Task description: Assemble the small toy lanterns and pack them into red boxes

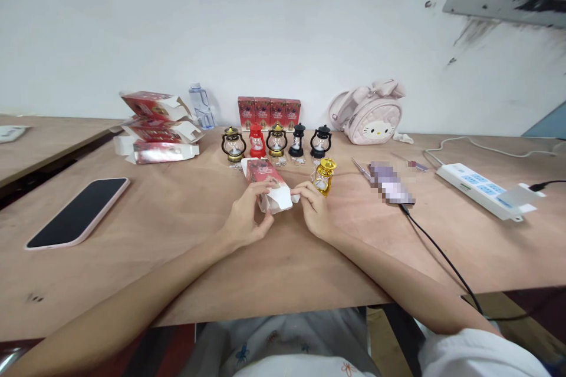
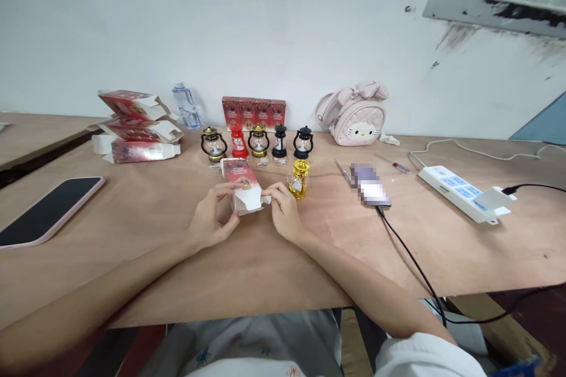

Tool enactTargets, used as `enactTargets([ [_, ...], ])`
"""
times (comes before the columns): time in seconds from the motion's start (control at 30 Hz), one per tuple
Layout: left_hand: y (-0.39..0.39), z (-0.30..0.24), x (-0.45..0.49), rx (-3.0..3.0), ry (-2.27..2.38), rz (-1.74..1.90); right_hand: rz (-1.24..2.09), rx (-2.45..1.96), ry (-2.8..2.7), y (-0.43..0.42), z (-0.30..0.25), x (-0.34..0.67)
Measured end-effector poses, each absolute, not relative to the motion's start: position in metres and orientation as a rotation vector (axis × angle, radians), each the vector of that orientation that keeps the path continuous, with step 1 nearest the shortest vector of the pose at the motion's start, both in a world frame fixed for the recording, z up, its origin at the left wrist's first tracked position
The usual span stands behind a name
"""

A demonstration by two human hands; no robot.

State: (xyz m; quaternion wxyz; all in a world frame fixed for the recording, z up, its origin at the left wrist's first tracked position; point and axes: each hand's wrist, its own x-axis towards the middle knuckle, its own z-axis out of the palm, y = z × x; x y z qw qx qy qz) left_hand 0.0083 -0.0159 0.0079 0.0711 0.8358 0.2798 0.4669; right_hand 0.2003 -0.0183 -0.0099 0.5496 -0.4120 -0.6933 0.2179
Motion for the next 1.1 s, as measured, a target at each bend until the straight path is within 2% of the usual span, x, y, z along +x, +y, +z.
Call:
enactTargets([
  [0.27,-0.014,0.006,0.005,2.696,0.998,1.285,0.543,-0.999,-1.703,-0.023,-0.005,0.197],
  [0.83,-0.008,0.007,-0.008,2.889,0.787,1.240,0.572,-1.010,-1.831,-0.019,-0.015,0.195],
  [1.1,-0.010,0.010,-0.006,2.893,0.863,1.189,0.567,-1.016,-1.817,-0.018,-0.015,0.196],
])
